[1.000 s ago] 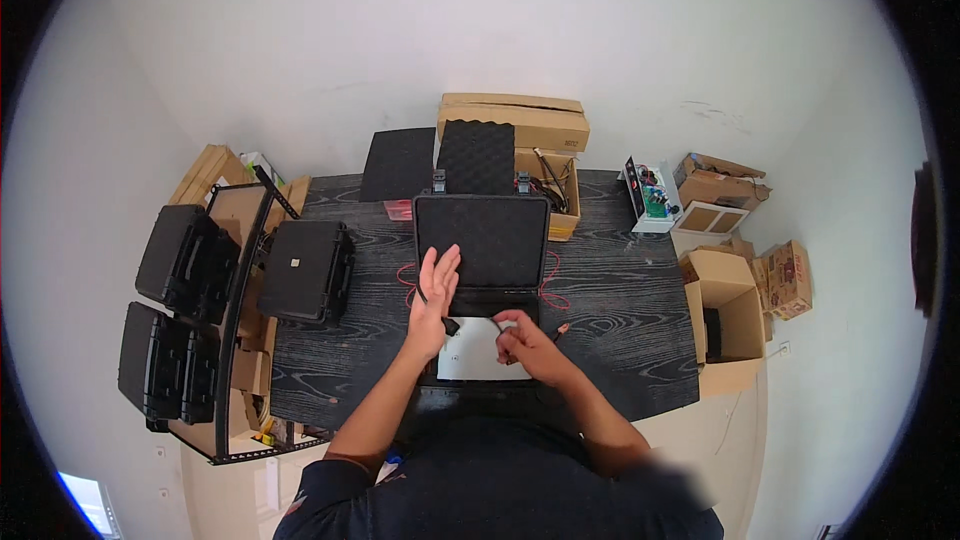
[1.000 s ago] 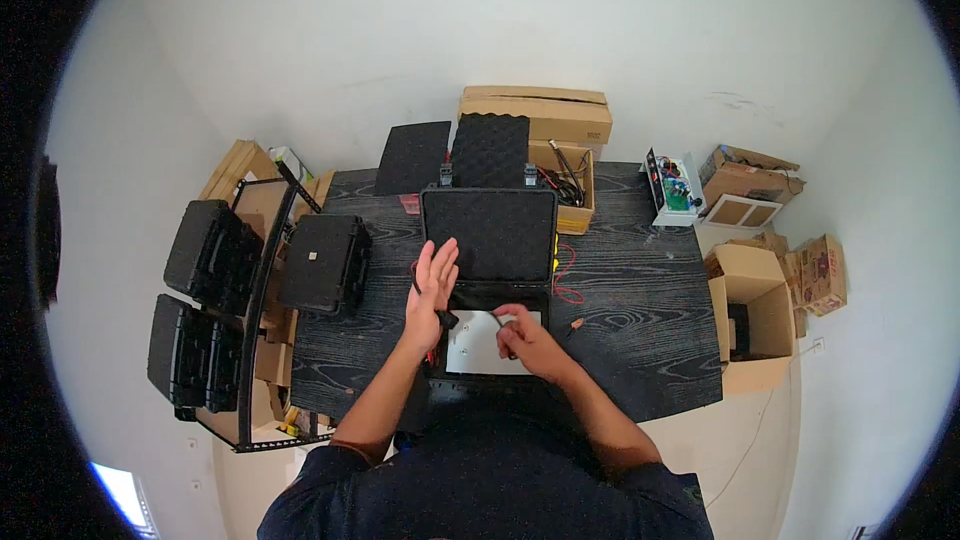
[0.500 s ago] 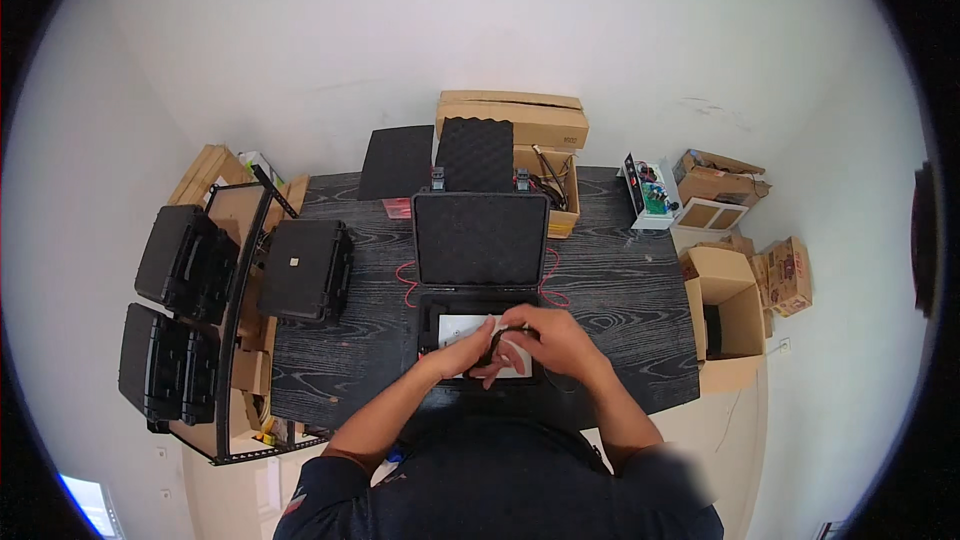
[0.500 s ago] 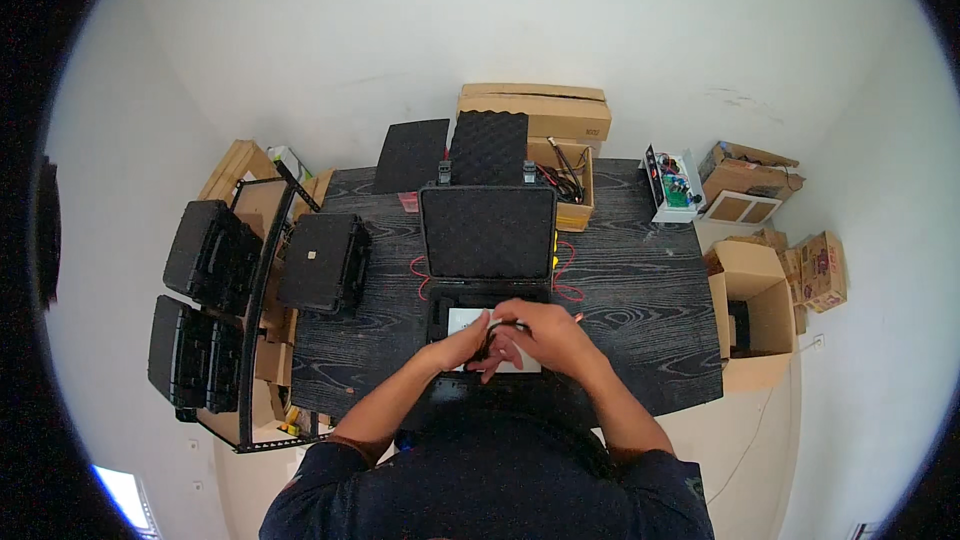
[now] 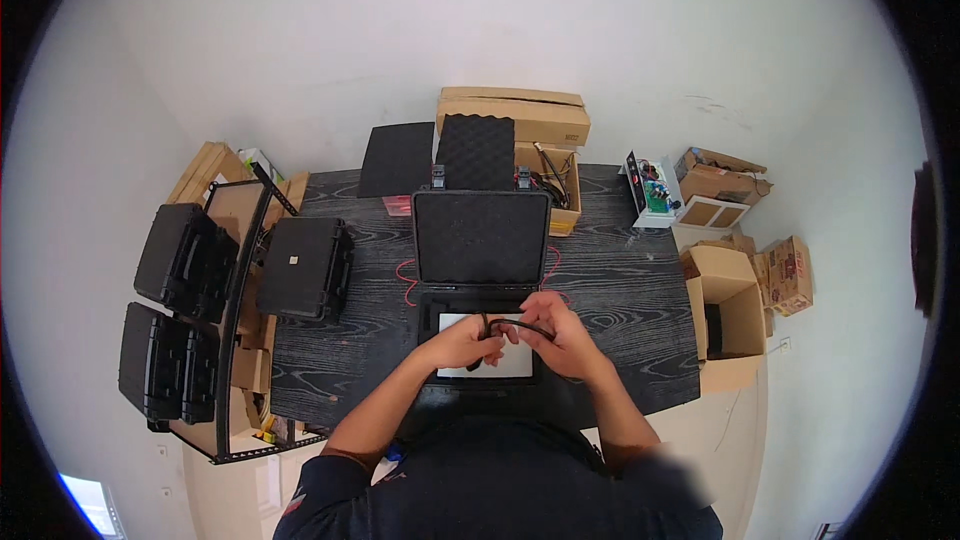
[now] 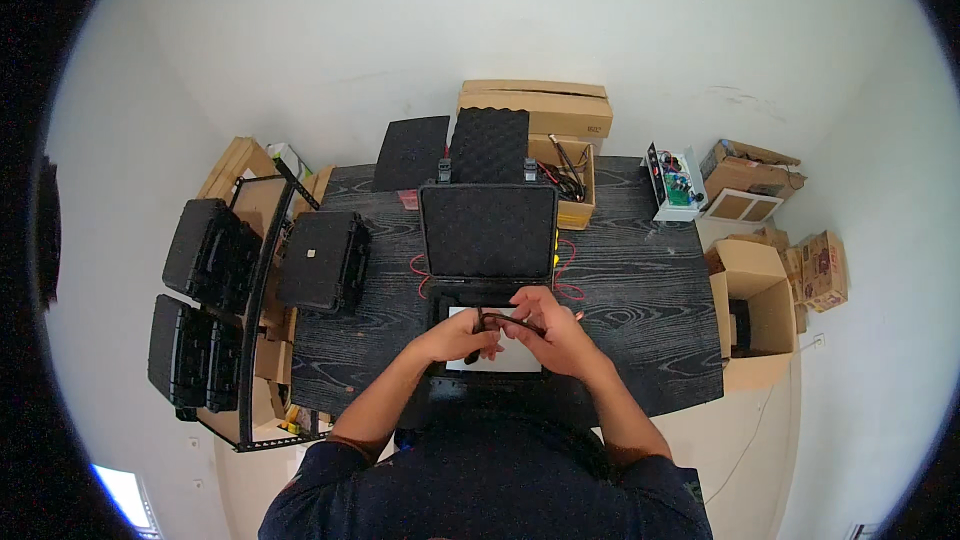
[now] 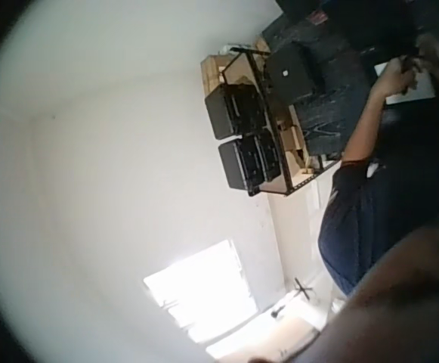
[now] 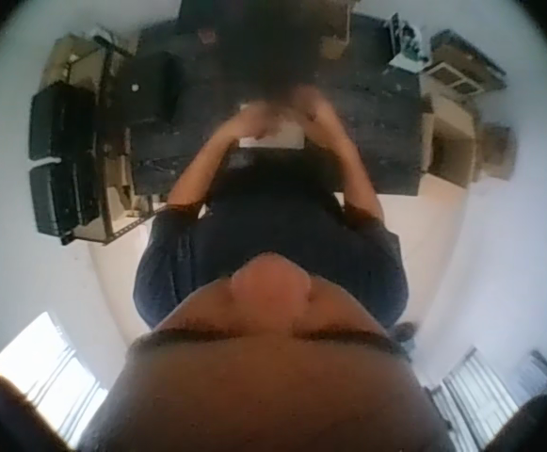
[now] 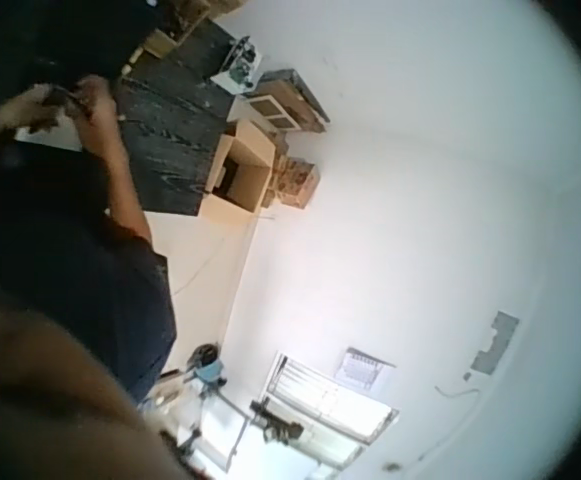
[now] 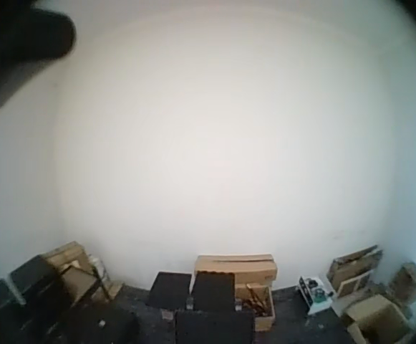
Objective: The person opens a black hard case and places a white rectangular electronic device inside. They then connect red and black wires to the device and place a black cable into the case. Finally, they close the case.
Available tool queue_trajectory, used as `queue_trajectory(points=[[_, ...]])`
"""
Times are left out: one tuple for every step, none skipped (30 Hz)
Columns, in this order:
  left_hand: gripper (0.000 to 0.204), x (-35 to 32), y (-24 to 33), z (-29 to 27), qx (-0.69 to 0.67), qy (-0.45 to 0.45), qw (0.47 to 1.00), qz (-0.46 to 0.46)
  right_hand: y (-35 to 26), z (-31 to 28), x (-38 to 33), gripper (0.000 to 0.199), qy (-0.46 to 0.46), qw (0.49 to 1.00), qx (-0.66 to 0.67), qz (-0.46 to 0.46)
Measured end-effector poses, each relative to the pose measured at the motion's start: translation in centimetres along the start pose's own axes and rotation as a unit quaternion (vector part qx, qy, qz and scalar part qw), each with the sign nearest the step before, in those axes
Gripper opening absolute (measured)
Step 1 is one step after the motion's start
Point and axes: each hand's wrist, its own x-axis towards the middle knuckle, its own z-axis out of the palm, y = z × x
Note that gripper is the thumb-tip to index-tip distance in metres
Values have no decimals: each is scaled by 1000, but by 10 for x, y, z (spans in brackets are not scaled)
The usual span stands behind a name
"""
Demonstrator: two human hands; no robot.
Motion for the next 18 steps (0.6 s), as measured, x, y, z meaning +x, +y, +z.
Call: queue_trajectory(points=[[29, 1, -2, -2, 14, -25, 999, -25, -6, -1, -1, 34, 28, 996, -70, -36], [29, 1, -3, -6, 28, -50, 997, -51, -10, -3, -2, 38, 55, 986, -140, -73], [30, 1, -3, -9, 42, -74, 993, -76, -11, -7, 0, 41, 45, 967, -216, -127], [31, 1, 7, -8, 77, -107, 985, -115, -13, -15, 3, 43, 39, 939, -291, -179], [32, -2, 24, -5, 111, -138, 972, -154, -14, -21, 5, 46, 31, 903, -363, -229], [33, -4, 33, -3, 144, -168, 956, -192, -16, -26, 6, 46, 5, 887, -397, -234], [36, -3, 26, -4, 155, -199, 945, -209, -20, -30, 8, 46, -24, 870, -431, -241], [36, -3, 21, -5, 156, -231, 935, -221, -25, -33, 11, 46, -52, 850, -463, -247], [37, -4, 16, -6, 156, -263, 923, -234, -34, -34, 13, 43, -86, 834, -485, -250], [37, -3, 16, -7, 157, -295, 910, -246, -46, -36, 14, 40, -118, 816, -506, -253], [35, -4, 16, -9, 124, -319, 911, -228, -52, -37, 16, 38, -150, 797, -527, -255], [34, -7, 18, -12, 91, -343, 911, -211, -51, -38, 18, 37, -160, 792, -527, -262], [33, -9, 22, -14, 57, -365, 909, -193, -49, -39, 19, 36, -169, 788, -528, -269], [32, -11, 26, -15, 46, -352, 920, -168, -46, -39, 20, 36, -179, 783, -528, -276], [30, -13, 32, -15, 35, -339, 929, -143, -40, -40, 23, 35, -166, 793, -518, -275], [29, -13, 35, -16, 26, -326, 938, -118, -31, -41, 26, 35, -152, 802, -508, -274], [28, -14, 32, -18, 24, -301, 948, -99, -22, -40, 30, 35, -139, 811, -498, -274], [28, -13, 26, -21, 23, -276, 958, -79, -14, -40, 32, 33, -135, 821, -480, -280]])
